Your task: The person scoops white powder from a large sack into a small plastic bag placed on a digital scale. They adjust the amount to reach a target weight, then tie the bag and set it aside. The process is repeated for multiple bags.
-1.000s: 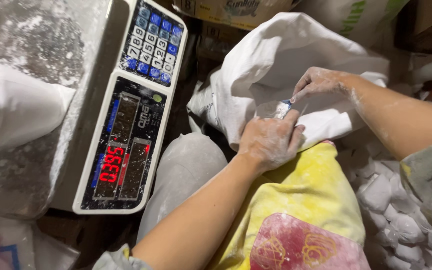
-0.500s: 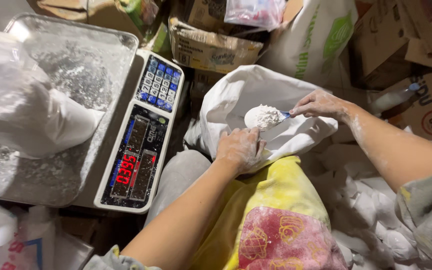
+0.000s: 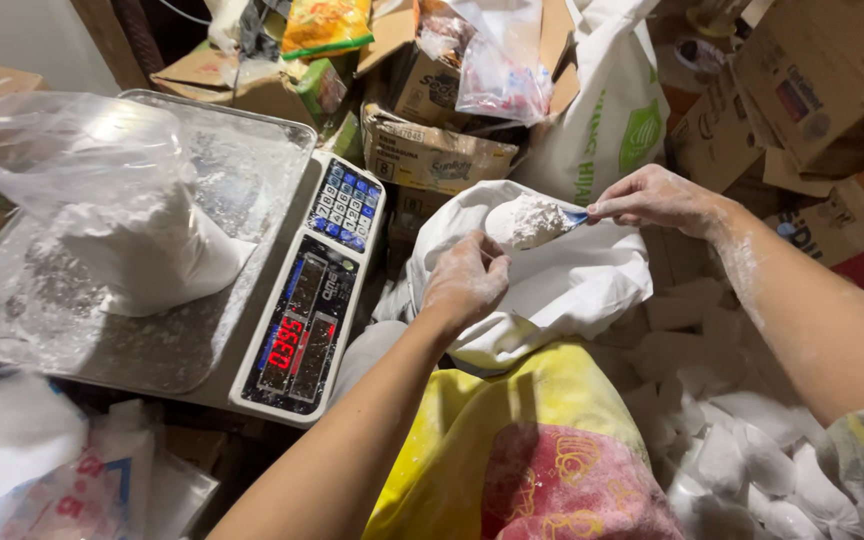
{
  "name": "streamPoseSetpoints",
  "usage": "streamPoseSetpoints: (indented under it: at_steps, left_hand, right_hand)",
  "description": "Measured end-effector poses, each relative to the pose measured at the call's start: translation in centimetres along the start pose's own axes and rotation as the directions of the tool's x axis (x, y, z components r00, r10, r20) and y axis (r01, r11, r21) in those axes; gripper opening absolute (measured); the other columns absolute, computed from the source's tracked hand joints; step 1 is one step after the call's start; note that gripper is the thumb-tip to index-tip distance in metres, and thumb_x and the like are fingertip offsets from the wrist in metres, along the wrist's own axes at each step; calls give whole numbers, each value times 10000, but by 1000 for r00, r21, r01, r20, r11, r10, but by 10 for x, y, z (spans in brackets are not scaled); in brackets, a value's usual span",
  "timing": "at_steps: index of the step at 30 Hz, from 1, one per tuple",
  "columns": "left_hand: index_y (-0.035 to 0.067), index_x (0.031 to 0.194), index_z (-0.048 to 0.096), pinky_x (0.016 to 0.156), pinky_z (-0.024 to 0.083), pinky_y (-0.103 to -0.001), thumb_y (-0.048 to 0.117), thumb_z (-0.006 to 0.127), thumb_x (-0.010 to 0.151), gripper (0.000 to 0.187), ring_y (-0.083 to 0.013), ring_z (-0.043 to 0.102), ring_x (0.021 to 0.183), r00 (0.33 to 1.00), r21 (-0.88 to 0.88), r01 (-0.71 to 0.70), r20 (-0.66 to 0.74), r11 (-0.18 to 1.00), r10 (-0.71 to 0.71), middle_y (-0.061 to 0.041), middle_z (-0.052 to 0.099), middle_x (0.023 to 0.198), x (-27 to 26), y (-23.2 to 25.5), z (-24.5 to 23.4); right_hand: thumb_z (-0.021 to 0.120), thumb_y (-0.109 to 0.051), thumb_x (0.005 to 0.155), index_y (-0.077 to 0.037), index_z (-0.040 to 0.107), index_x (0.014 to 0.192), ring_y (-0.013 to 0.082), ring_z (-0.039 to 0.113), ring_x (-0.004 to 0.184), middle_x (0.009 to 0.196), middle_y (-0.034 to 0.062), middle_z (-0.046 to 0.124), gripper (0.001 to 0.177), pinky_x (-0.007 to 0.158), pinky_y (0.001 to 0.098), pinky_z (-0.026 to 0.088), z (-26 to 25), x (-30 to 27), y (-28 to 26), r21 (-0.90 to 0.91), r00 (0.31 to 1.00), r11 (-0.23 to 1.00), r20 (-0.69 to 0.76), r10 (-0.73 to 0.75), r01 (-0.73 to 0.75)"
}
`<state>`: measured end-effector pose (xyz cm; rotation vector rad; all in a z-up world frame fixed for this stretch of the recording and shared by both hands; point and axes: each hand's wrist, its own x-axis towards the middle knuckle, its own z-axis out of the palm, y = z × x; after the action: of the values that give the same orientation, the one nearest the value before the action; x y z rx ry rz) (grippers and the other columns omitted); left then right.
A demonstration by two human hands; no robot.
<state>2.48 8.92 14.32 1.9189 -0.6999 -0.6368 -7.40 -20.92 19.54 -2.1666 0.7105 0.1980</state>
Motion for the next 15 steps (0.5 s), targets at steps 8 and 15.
streamPoseSetpoints:
  at_steps: [8,15]
  left_hand:
    - [47,1078,615,853,537,-395,213,616,936,218,-249,692,942,813,-102,-280,-553,954,180,-125,706,989,-26,6,-43]
    - [19,1109,574,868,517,-390,134,587,992,165,-245,629,944,475,32,-523,-819,852,323,-124,628,1054,-55,10,-100]
  right_hand:
    - [743,-287,910,-11,834,949,55,459,584,638,-22,567,293,531,242,358,8,-23,-97,-104,987,982,0,-160,160]
    - [727,-304,926,-49,812,916,57,506,611,664,-40,601,269,544,251,391,33,-26,-173,-119,935,927,80,-347,354]
